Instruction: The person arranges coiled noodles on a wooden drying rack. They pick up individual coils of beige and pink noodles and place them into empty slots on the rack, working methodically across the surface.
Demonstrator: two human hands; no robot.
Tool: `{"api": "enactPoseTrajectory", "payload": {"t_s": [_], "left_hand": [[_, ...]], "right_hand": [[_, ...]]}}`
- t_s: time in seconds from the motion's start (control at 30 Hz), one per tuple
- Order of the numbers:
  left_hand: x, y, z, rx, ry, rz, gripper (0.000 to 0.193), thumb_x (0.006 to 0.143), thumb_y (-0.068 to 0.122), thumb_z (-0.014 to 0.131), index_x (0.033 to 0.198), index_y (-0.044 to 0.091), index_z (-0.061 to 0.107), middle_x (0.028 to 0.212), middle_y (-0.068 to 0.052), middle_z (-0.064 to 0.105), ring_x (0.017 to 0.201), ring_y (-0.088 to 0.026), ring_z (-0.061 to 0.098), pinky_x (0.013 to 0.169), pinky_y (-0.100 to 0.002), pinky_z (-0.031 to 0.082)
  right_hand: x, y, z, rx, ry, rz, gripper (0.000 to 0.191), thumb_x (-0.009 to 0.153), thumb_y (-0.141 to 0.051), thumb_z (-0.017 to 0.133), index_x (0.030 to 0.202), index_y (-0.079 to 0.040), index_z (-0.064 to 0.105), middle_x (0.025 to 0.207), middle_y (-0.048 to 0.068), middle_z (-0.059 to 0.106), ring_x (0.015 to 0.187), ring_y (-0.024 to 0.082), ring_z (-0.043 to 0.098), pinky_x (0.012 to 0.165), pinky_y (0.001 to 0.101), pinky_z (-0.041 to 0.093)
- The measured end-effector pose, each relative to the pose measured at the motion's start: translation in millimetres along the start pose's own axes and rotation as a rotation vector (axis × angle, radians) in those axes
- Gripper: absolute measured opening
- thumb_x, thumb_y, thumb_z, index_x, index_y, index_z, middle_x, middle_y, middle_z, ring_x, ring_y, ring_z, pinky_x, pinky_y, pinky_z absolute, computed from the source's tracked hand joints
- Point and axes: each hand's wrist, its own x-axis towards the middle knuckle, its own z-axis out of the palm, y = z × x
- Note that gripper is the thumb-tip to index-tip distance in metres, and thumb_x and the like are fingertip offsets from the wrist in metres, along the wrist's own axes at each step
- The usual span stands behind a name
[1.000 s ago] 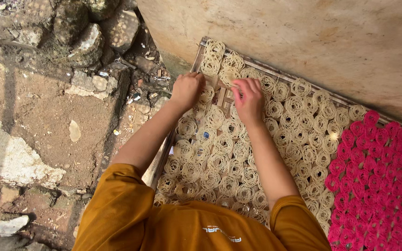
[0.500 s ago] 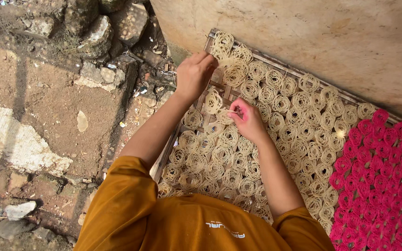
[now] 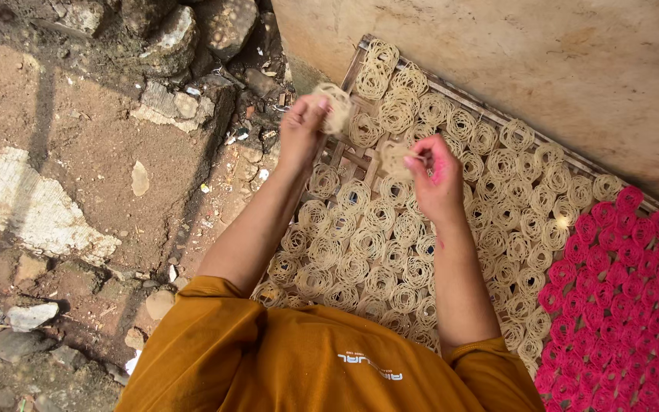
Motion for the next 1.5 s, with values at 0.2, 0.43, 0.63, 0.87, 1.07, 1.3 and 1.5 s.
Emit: {"api": "enactPoseTrajectory", "payload": {"t_s": [0.2,0.43,0.63,0.87,1.07,1.3,1.5], "left_hand": [[-25,-4,-9,1.362,-0.280,0.648,0.040,0.093,0.008,0.062,0.132,0.011,0.066,0.130,-0.009,0.072,0.114,-0.024,0.069,0.100,-0.047,0.047],[-102,-12,-24,1.884,-0.069,0.636,0.045,0.092,0.021,0.063,0.135,0.004,0.063,0.136,-0.012,0.061,0.124,-0.027,0.054,0.107,-0.050,0.038],[-96,5,-5,1.789,-0.187,0.327,0.019,0.088,0.022,0.069,0.106,0.016,0.067,0.103,-0.007,0.065,0.103,-0.025,0.059,0.083,-0.040,0.048],[-87,15,-12,1.673,-0.150,0.760,0.011,0.092,0.024,0.072,0.097,0.015,0.068,0.096,-0.002,0.069,0.091,-0.018,0.065,0.071,-0.035,0.051],[-122,-11,-36,1.719,-0.219,0.958,0.025,0.101,0.034,0.059,0.118,0.017,0.067,0.125,-0.002,0.067,0.114,-0.017,0.063,0.100,-0.033,0.051],[-172,6,-29,1.901,-0.034,0.563,0.039,0.080,0.028,0.069,0.114,0.011,0.071,0.112,-0.011,0.065,0.100,-0.027,0.061,0.088,-0.043,0.044],[-167,31,-25,1.430,0.022,0.361,0.010,0.094,0.023,0.075,0.097,0.015,0.070,0.088,0.000,0.067,0.083,-0.018,0.061,0.086,-0.039,0.042]], "right_hand": [[6,44,39,-0.402,0.127,-0.362,0.015,0.097,-0.005,0.072,0.111,-0.005,0.066,0.116,0.011,0.065,0.108,0.023,0.064,0.093,0.0355,0.055],[-41,52,91,-0.539,-0.205,-0.371,0.037,0.090,-0.008,0.070,0.125,-0.001,0.063,0.132,0.017,0.058,0.126,0.032,0.048,0.109,0.0471,0.039],[-11,18,70,-0.586,-0.568,-0.208,0.017,0.088,0.000,0.068,0.102,-0.005,0.059,0.109,0.011,0.065,0.111,0.025,0.059,0.096,0.0425,0.050],[-23,13,15,-0.189,-0.146,-0.278,0.016,0.099,0.002,0.066,0.111,-0.007,0.061,0.100,0.006,0.071,0.092,0.017,0.072,0.081,0.0265,0.061],[-35,34,69,-0.606,-0.032,-0.659,0.046,0.085,-0.011,0.075,0.129,-0.004,0.063,0.131,0.015,0.066,0.127,0.031,0.057,0.110,0.0506,0.043],[-76,38,97,-0.547,-0.308,-0.472,0.037,0.087,-0.007,0.076,0.121,0.000,0.065,0.123,0.016,0.057,0.116,0.033,0.053,0.100,0.0437,0.046],[-42,29,96,-0.428,-0.591,-0.261,0.025,0.086,-0.009,0.076,0.104,-0.003,0.061,0.110,0.009,0.059,0.114,0.026,0.055,0.102,0.0416,0.047]]}}
